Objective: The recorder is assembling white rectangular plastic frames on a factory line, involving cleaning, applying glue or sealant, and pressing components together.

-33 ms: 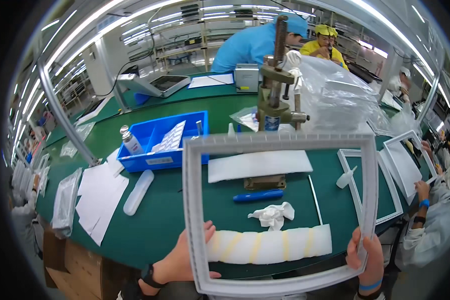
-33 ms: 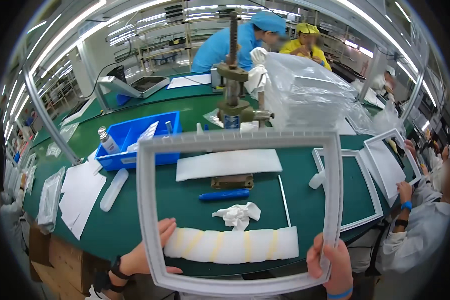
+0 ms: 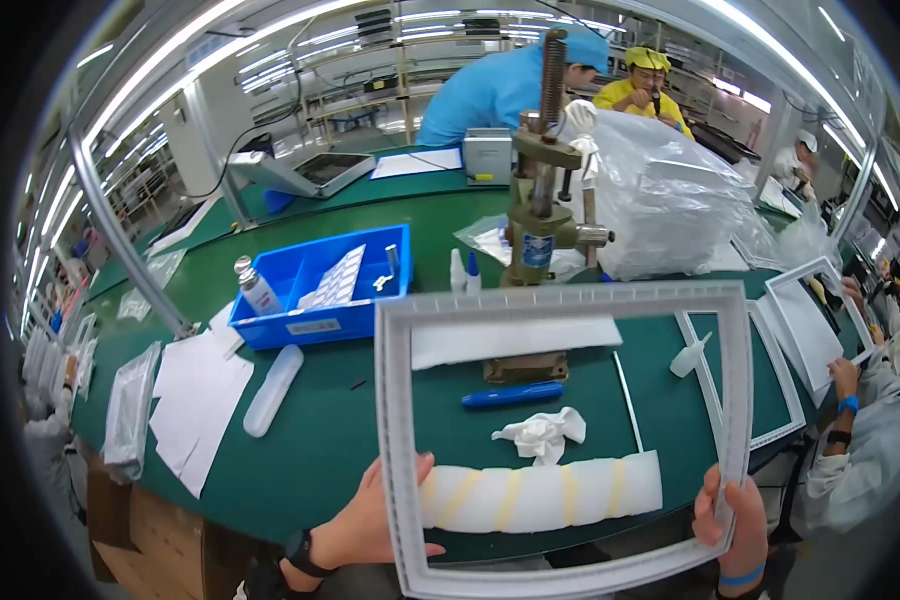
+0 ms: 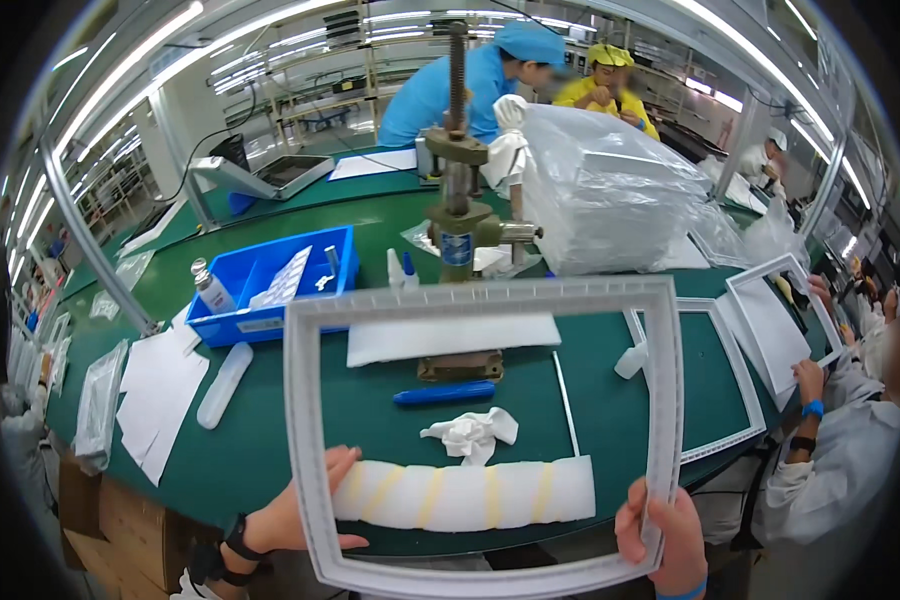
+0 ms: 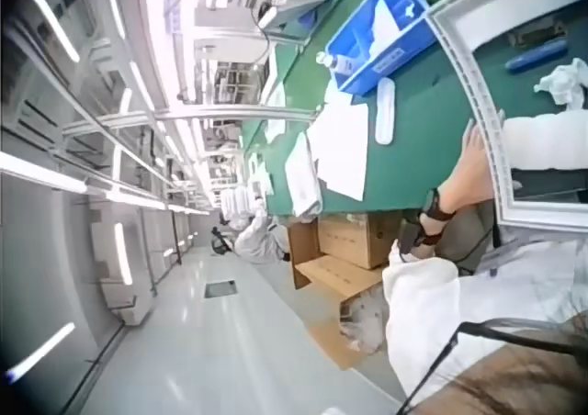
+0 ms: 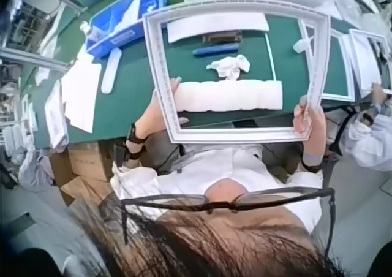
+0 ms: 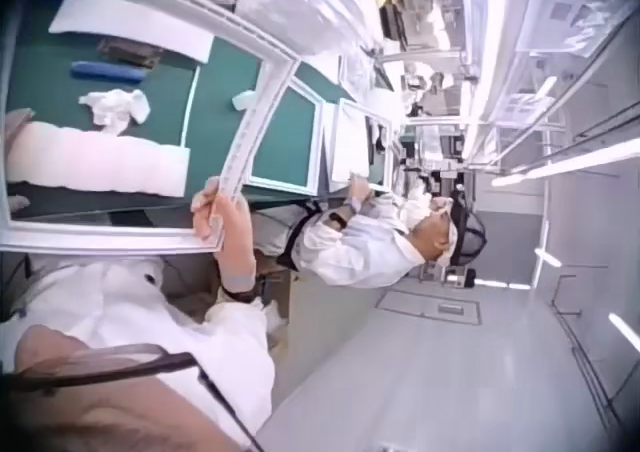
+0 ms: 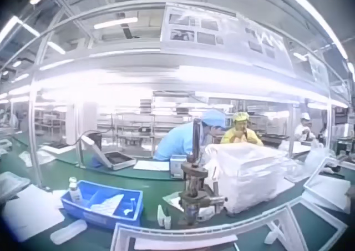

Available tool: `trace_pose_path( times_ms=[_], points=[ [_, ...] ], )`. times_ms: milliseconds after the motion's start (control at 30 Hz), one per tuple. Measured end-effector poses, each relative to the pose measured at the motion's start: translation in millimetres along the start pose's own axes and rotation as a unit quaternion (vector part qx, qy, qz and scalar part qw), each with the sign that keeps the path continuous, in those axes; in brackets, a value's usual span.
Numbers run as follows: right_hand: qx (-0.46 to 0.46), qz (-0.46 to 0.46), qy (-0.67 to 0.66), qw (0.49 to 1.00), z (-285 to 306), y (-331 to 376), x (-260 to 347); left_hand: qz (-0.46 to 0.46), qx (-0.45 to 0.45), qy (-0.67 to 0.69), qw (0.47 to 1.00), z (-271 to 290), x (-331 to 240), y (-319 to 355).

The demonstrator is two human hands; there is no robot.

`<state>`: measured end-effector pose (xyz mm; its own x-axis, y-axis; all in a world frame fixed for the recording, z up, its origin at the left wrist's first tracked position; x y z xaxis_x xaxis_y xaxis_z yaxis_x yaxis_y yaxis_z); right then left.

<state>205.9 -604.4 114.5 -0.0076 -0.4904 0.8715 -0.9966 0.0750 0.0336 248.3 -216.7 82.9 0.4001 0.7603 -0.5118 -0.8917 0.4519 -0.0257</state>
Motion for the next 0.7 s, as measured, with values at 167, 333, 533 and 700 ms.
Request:
trace_pose_path(
  times_ms=[167,333,533,700],
  points=[
    [-0.07,-0.064,0.037,0.995,27,5,-12,0.023,0.049,0.017,0.998,-22,12,-10],
    [-0.058,-0.149,0.004,0.987,27,-33,-37,0.106,0.026,0.144,0.983,-17,21,-11],
    [-0.073,-0.174,0.005,0.982,20,-70,-48,0.061,0.047,0.083,0.994,-14,17,-14],
    [-0.01,-0.122,0.197,0.973,8,-86,-38,0.057,0.07,0.107,0.99,-14,17,-19]
  ],
)
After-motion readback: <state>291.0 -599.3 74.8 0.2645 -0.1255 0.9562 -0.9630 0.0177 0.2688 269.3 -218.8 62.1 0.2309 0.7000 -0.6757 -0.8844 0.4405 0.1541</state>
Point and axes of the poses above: each hand's wrist, its own y-axis away from the middle knuckle, its own z-axis out of the back of the hand, x = y × z, the point moved 7 cm from there along -y, towards the middle knuckle, and after that the axes turned 12 degrees about z, right-handed, at the moved point
